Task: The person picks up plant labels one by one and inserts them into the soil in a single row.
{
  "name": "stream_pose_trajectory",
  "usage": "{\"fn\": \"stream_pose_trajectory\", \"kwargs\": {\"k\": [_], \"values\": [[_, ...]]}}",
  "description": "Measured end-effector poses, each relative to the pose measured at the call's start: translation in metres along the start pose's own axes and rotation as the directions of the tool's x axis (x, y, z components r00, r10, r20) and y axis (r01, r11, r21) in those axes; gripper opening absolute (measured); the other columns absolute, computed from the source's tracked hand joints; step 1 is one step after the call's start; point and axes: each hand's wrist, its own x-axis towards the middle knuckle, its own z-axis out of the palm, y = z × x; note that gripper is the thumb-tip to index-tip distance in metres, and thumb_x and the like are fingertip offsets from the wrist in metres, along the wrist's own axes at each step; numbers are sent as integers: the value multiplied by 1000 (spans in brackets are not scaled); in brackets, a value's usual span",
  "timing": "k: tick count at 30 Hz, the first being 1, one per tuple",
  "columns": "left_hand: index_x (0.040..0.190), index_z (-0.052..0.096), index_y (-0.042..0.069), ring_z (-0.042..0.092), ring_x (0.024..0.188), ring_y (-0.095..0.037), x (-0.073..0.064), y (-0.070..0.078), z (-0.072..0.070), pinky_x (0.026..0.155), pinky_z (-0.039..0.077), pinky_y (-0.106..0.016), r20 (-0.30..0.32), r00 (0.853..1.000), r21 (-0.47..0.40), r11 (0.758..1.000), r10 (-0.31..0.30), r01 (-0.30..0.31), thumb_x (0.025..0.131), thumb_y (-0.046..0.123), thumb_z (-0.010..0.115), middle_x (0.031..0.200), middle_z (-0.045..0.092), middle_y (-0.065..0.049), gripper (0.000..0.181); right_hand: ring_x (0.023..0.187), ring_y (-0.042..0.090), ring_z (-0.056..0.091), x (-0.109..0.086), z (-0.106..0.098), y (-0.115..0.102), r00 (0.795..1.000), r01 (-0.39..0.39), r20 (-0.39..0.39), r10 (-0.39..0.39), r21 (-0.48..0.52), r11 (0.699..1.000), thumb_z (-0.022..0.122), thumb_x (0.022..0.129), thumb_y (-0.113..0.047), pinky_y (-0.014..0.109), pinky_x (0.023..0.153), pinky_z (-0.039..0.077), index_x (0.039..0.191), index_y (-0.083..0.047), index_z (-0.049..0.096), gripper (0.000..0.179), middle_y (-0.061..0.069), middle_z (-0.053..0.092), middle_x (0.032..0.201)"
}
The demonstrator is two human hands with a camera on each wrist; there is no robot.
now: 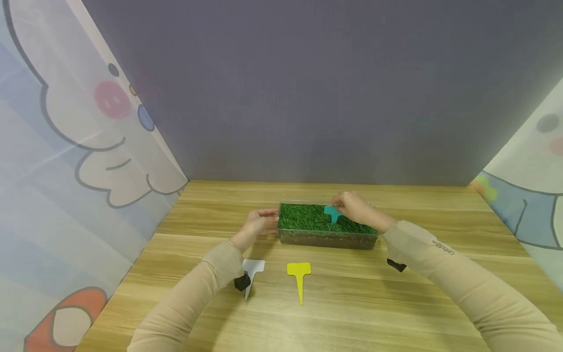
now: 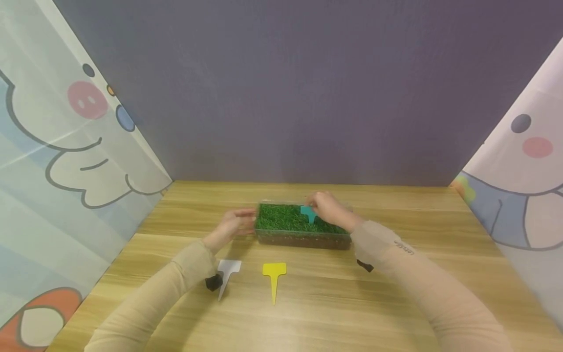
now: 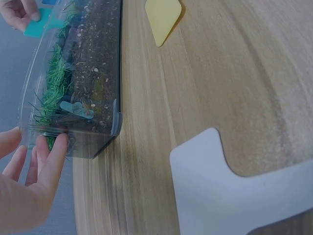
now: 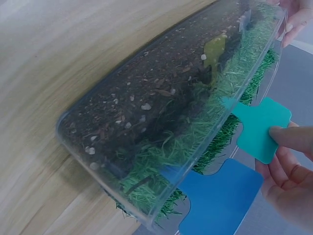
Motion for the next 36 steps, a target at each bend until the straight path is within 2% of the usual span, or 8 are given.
{"fn": "stream_pose_trajectory", "kwargs": {"k": [4,6,13,22,29,36], "values": [[118,54,0,53,102,-32,-1,0,0,85,50,-45,1,1000,5,1000,2,-2,83,-2,55,117,52,-20,35,66,20,54,0,0,-1,1000,0,0,0,-3,1000,55,80,9,31,58,51,99,6,63,22,18,61,90],[118,53,-1,53,102,-33,-1,0,0,85,50,-45,3,1000,5,1000,3,-3,83,-2,55,117,52,-21,35,65,17,53,-1,-1,-1,1000,-7,2,7,-1,1000,53,80,8,31,58,51,100,6,63,22,18,62,92],[118,54,0,53,103,-33,-1,0,0,85,50,-44,2,1000,3,1000,0,0,83,-2,56,118,52,-20,35,72,20,58,-1,-5,-4,1000,-27,7,27,29,999,53,81,6,32,62,53,100,3,64,22,19,62,98],[117,55,-1,54,100,-32,-1,0,1,85,50,-44,-2,1000,5,1000,-1,1,83,-1,56,115,53,-20,34,90,27,57,-1,-10,-14,999,-20,-37,22,36,999,52,84,1,35,72,54,107,1,62,25,16,60,105],[118,53,-1,54,101,-33,0,-1,0,85,49,-45,6,1000,9,1000,3,-3,83,-1,56,116,53,-21,36,93,26,57,-4,-11,-29,999,2,-46,-1,26,1000,56,82,2,37,79,52,105,-1,62,23,14,59,106],[119,53,-1,54,101,-32,-1,0,0,85,49,-45,11,1000,9,1000,8,-8,84,-1,55,116,52,-21,35,95,27,56,-7,-7,-41,999,22,-50,-21,2,1000,58,82,1,37,80,52,107,-2,62,25,13,58,107]]}}
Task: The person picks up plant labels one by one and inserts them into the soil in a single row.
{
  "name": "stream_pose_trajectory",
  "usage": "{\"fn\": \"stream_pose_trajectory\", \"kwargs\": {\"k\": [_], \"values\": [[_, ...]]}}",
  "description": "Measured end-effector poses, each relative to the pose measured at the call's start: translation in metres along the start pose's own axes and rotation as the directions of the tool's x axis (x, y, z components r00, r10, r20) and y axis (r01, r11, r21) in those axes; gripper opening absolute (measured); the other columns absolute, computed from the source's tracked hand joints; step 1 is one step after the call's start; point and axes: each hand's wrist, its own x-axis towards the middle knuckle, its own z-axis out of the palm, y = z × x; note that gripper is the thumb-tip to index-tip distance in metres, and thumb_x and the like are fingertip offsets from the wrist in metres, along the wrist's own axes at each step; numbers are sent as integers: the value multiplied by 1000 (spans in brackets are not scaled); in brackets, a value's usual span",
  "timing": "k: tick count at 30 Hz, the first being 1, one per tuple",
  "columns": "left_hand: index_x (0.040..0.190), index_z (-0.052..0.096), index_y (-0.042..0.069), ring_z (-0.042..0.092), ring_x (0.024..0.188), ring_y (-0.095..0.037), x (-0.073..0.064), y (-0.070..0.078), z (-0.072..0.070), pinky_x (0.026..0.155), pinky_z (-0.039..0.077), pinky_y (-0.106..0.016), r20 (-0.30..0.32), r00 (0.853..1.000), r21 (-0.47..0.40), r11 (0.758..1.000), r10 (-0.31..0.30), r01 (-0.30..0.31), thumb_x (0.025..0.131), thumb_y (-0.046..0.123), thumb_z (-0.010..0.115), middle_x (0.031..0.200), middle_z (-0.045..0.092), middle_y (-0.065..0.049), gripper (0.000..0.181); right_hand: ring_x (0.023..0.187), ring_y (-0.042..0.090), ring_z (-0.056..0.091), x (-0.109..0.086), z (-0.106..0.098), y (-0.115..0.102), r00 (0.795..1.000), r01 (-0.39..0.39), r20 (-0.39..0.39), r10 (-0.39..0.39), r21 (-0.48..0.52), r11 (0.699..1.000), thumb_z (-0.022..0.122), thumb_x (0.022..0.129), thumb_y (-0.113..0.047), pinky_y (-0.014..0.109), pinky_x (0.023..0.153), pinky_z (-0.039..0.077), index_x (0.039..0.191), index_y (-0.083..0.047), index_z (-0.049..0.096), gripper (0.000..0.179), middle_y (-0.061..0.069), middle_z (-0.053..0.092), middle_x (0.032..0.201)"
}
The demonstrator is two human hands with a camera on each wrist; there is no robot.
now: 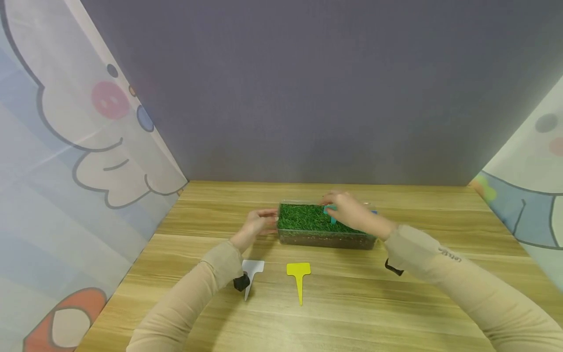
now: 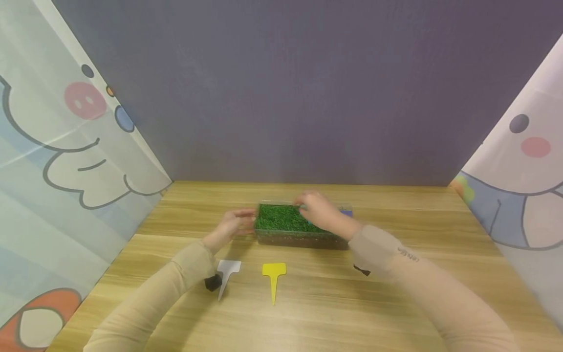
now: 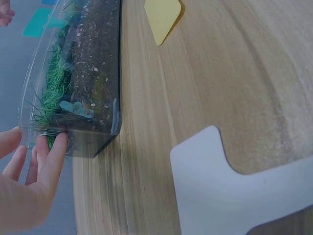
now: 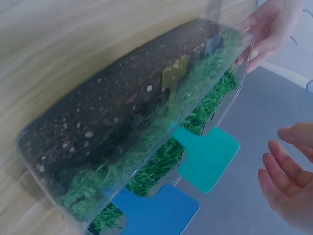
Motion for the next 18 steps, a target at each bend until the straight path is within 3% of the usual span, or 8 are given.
{"fn": "stream_pose_trajectory", "kwargs": {"k": [11,18], "values": [[119,52,-1,53,102,-33,-2,1,-1,86,49,-45,4,1000,1,1000,-1,1,83,-2,55,117,52,-21,36,97,29,55,-6,10,-19,993,109,-28,-111,-49,993,61,80,1,31,72,54,100,-5,64,21,8,60,97],[119,52,-1,53,103,-33,-1,1,-1,86,49,-45,5,1000,-5,1000,-2,2,83,-2,55,118,51,-22,36,82,19,57,-11,20,-30,990,141,18,-140,-44,989,62,79,0,24,64,52,100,-5,64,21,7,58,94]]}}
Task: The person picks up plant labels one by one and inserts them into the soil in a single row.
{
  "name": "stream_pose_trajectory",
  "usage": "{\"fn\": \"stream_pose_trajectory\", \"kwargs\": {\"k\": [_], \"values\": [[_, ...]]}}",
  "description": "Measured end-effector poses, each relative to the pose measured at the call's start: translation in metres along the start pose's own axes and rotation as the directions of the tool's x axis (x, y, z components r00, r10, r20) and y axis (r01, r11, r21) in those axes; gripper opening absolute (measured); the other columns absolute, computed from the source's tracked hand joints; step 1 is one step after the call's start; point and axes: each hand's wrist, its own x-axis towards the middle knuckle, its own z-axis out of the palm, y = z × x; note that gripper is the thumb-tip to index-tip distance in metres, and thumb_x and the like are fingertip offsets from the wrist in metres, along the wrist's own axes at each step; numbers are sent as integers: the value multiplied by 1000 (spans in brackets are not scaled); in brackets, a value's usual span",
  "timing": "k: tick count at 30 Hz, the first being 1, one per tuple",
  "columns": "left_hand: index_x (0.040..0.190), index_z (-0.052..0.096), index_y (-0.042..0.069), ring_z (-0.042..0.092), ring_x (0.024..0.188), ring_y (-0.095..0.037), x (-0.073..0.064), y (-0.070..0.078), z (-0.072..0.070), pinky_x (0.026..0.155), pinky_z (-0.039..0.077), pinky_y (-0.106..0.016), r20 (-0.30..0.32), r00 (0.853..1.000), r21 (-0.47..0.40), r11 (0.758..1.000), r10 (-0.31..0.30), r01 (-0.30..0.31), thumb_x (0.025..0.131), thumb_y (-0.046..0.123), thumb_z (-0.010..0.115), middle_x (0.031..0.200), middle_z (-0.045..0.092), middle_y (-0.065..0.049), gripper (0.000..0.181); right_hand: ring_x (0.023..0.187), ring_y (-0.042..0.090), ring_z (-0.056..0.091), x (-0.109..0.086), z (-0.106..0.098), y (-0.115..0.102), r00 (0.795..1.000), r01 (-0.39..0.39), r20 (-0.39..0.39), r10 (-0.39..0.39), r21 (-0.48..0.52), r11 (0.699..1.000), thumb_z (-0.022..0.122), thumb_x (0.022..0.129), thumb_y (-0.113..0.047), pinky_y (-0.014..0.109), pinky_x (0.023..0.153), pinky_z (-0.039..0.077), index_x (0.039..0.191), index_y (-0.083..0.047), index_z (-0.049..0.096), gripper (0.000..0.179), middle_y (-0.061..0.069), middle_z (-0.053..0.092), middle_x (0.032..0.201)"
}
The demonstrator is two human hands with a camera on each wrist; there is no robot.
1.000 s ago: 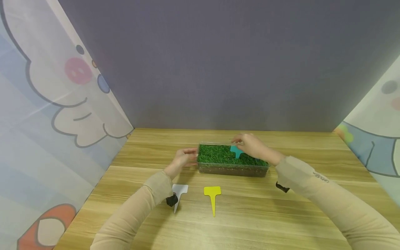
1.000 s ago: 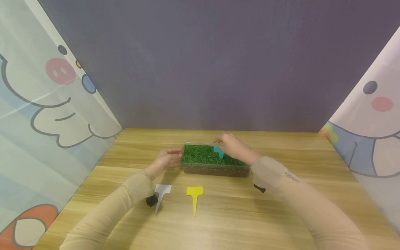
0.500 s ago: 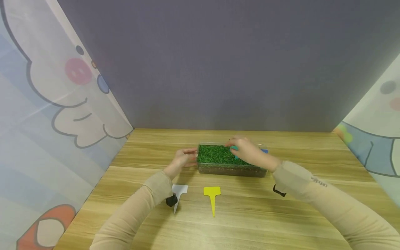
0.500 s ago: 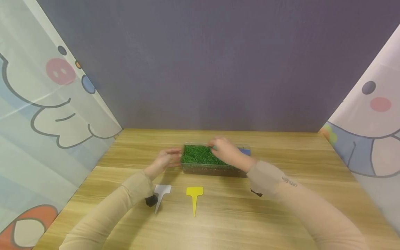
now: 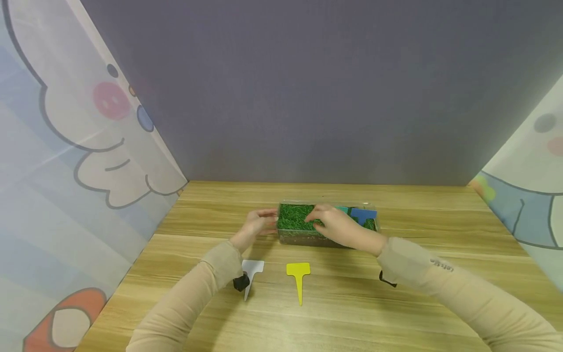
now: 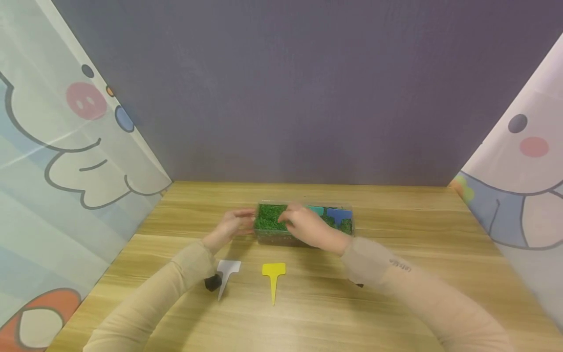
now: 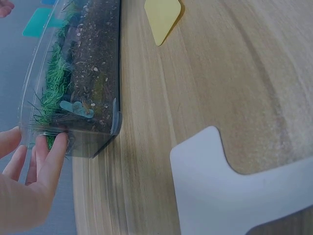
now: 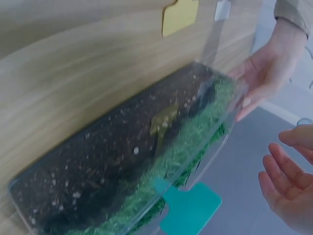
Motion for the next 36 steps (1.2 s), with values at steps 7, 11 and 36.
{"fn": "stream_pose_trajectory", "kwargs": {"k": [7,11,36], "values": [[120,52,-2,52,103,-34,-1,1,0,86,49,-45,3,1000,-1,1000,1,-1,84,-2,54,118,51,-22,36,83,20,55,-1,11,-8,998,62,29,-63,10,998,62,79,0,24,63,50,99,-5,65,21,6,59,92],[120,52,-2,52,103,-34,-1,1,0,85,49,-44,4,1000,8,1000,1,-1,84,-2,53,118,51,-22,35,83,19,54,-2,16,-12,996,75,43,-76,34,997,62,80,-1,24,64,50,99,-5,65,20,6,59,92],[119,52,-3,54,99,-33,0,0,1,83,51,-44,10,1000,12,1000,15,-15,85,0,54,117,50,-23,35,90,21,54,-8,57,-20,954,8,299,-33,84,996,65,79,-8,29,74,51,106,-3,61,28,8,58,100]]}}
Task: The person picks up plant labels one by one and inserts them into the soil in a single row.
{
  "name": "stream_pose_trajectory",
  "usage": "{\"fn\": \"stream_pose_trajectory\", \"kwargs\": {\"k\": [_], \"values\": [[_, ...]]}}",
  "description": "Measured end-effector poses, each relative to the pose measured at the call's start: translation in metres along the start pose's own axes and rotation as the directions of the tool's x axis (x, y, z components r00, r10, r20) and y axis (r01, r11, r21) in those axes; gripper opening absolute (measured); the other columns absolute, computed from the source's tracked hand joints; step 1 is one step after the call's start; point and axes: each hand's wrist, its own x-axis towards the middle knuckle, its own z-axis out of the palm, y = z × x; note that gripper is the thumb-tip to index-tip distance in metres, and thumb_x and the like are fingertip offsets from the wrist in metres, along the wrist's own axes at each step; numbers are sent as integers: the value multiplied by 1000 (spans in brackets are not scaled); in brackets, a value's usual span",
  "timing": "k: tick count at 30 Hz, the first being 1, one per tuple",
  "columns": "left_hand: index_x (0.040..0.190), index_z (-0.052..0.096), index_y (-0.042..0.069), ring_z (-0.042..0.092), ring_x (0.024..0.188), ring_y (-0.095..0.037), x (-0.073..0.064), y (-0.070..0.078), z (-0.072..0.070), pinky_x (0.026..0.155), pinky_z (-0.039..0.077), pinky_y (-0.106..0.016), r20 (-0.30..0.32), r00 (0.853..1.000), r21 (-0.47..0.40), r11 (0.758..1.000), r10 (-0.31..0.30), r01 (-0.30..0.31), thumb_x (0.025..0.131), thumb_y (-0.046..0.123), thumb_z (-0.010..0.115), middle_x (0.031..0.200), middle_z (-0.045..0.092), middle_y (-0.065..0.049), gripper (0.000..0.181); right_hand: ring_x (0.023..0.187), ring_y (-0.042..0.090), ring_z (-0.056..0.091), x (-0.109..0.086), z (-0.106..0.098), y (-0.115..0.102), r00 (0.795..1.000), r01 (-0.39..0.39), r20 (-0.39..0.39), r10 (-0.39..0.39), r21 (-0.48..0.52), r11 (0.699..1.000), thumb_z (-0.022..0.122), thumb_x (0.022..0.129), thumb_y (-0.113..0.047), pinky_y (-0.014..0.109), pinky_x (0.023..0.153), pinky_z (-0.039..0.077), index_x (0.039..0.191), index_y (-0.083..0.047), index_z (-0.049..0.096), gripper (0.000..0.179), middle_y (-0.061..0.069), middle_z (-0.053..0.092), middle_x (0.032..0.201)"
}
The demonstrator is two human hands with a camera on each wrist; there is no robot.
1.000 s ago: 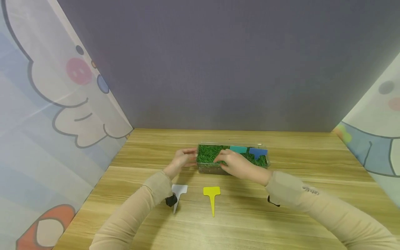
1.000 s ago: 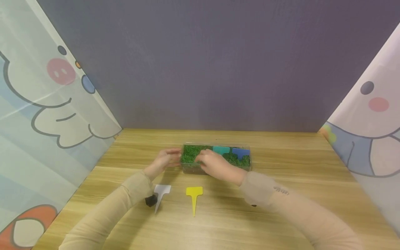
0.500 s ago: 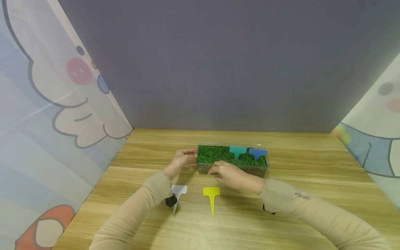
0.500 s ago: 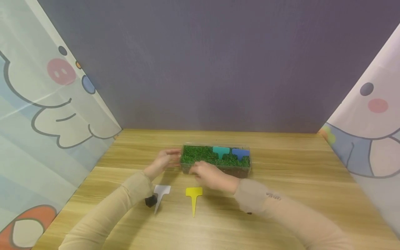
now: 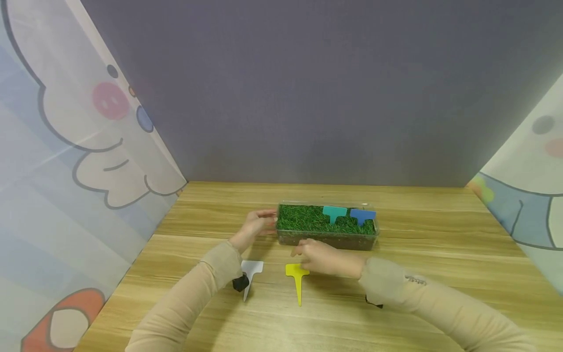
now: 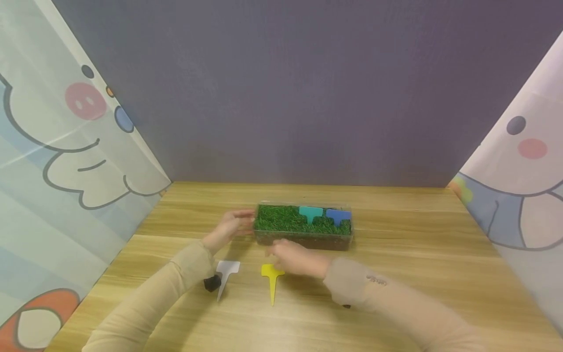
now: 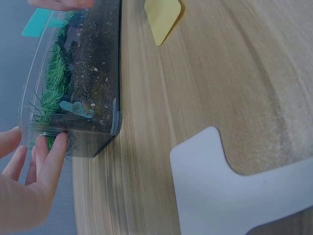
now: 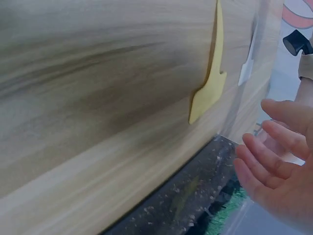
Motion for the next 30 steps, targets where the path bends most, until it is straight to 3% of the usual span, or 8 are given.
{"fn": "stream_pose_trajectory", "kwargs": {"k": [7,13,17,30], "values": [[120,50,-4,52,104,-36,0,0,0,83,51,-42,12,1000,-4,1000,2,-2,84,-2,54,120,50,-24,36,87,20,55,2,6,0,999,-42,35,40,40,998,68,75,-9,27,75,51,106,0,60,34,9,57,100],[118,53,-2,55,100,-32,1,0,0,80,53,-40,-9,1000,0,1000,-6,6,84,-2,54,117,52,-21,35,99,23,52,5,14,-1,992,-101,85,95,72,992,71,71,-11,31,87,48,108,0,59,41,8,57,109],[118,54,-1,56,98,-31,0,-1,0,79,53,-39,-13,1000,2,1000,-6,6,83,-1,55,116,53,-20,34,95,22,50,6,18,-2,988,-119,112,110,74,990,75,69,-14,31,83,48,108,-1,59,44,8,55,106],[118,54,-1,56,96,-30,-1,-1,-1,80,52,-42,-8,1000,11,1000,7,-7,84,-1,54,117,53,-21,34,87,14,50,12,29,-1,995,-53,85,54,-19,998,78,63,-19,23,79,47,102,-2,61,46,3,57,95]]}}
